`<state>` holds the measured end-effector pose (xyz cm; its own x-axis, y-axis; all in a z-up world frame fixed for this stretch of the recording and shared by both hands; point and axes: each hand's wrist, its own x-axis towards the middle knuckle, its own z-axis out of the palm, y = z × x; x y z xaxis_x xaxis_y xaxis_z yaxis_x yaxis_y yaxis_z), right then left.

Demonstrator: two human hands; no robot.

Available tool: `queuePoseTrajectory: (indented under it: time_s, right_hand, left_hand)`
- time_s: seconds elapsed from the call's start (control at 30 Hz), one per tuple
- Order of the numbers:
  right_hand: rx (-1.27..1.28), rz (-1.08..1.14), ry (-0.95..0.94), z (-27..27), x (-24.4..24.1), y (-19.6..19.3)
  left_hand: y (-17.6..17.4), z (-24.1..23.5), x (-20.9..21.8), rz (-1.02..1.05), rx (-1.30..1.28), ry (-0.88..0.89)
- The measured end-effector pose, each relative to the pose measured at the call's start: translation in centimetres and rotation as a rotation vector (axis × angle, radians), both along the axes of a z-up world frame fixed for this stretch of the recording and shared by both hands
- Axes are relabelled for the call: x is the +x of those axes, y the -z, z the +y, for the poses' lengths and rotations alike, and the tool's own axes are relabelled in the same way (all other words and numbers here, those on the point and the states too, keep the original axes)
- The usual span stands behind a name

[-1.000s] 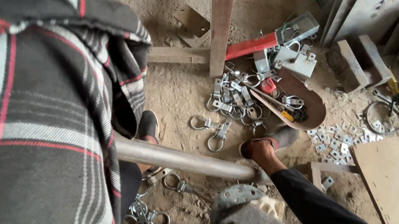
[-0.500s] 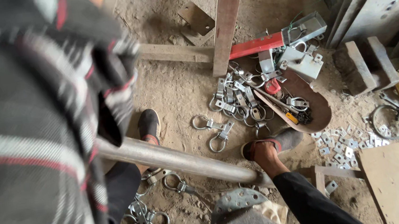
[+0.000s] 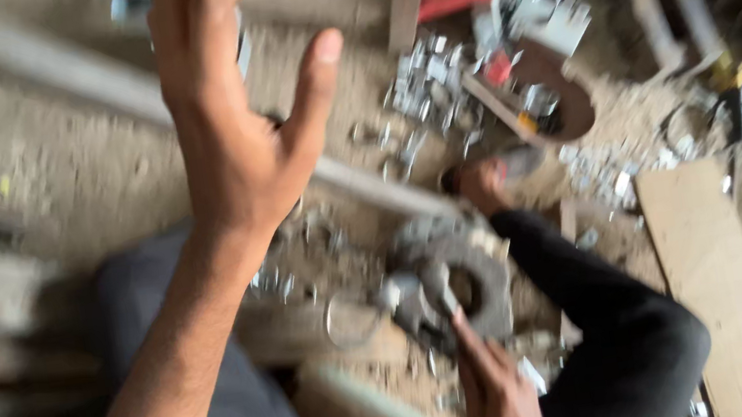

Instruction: The person assembles and shapes metal clamps on a pipe by hand, using a hammer to tap brackets into place and a metal rod to tighten components within a hexagonal jig.

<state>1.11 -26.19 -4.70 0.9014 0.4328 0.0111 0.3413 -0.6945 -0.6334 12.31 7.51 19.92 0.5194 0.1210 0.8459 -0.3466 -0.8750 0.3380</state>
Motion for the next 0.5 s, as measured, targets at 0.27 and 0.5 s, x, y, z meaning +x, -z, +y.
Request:
queuePoseTrajectory:
  time_s: [0.27, 0.5]
  right_hand:
    - [0.105, 0.017, -0.026, 3.3, 0.6, -8.4]
    - [0.067, 0.003, -0.025, 2.7, 0.5, -8.0]
  left_hand:
    - [14.5, -2.6, -13.0, 0.355, -1.007, -0.128]
    - [26.5, -9.9, -11.3, 0.543, -1.317, -0.299]
